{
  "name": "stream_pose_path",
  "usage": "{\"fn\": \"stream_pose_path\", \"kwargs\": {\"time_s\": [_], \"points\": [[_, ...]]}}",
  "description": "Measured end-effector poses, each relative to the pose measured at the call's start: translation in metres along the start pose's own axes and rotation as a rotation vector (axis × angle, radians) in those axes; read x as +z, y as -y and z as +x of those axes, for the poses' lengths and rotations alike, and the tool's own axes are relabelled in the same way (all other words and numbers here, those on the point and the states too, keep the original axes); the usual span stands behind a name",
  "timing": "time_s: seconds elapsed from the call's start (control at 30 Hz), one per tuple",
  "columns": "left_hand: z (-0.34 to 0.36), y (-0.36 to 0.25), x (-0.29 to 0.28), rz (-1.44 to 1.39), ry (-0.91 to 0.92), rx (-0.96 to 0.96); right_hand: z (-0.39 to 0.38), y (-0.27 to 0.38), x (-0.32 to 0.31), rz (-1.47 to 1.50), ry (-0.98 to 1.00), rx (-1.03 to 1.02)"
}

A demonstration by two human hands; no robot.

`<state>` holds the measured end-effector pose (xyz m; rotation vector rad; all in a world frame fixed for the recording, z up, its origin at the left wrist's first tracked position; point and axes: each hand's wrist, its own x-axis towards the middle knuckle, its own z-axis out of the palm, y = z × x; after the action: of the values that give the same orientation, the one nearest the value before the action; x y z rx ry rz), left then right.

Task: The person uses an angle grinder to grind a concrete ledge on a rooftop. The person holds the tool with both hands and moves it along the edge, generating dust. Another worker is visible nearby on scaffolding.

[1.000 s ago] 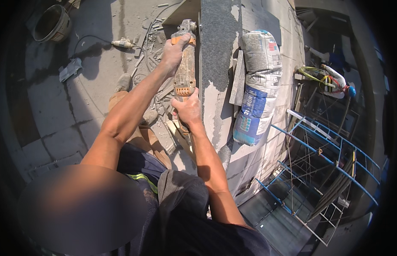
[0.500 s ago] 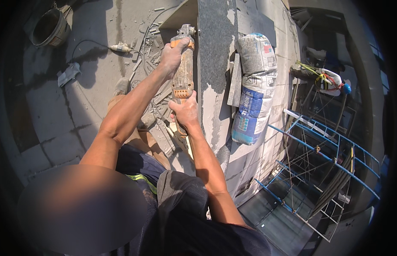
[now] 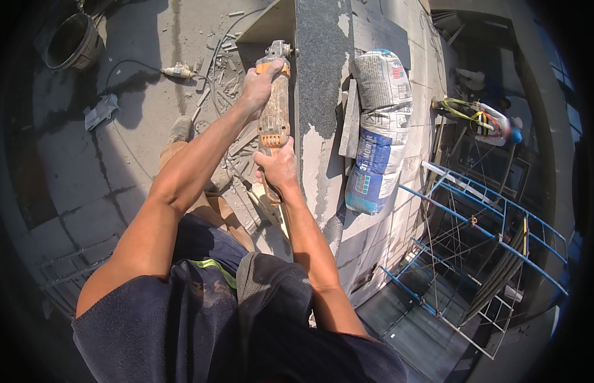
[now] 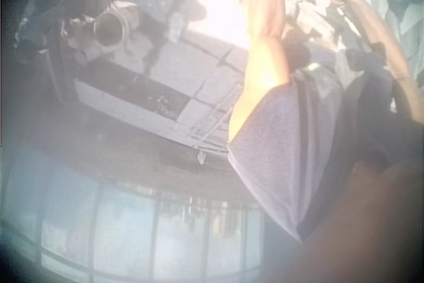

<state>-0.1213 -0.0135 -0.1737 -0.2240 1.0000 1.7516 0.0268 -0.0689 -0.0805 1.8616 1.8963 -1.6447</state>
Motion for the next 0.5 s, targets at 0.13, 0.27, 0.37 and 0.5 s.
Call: {"fn": "stream_pose_path", "kwargs": {"time_s": [0.13, 0.27, 0.37, 0.5], "points": [[0.002, -0.004, 0.0, -0.017, 0.058, 0.0, 0.011, -0.009, 0.001, -0.021, -0.009, -0.061], [0.008, -0.006, 0.003, -0.004, 0.017, -0.019, 0.014, -0.003, 0.001, 0.002, 0.003, -0.047], [0.012, -0.009, 0.003, 0.007, 0.035, -0.007, 0.022, -0.004, 0.002, -0.002, 0.003, -0.056], [0.016, -0.013, 0.003, 0.037, 0.049, -0.007, 0.026, -0.002, 0.002, 0.024, 0.014, -0.056]]}}
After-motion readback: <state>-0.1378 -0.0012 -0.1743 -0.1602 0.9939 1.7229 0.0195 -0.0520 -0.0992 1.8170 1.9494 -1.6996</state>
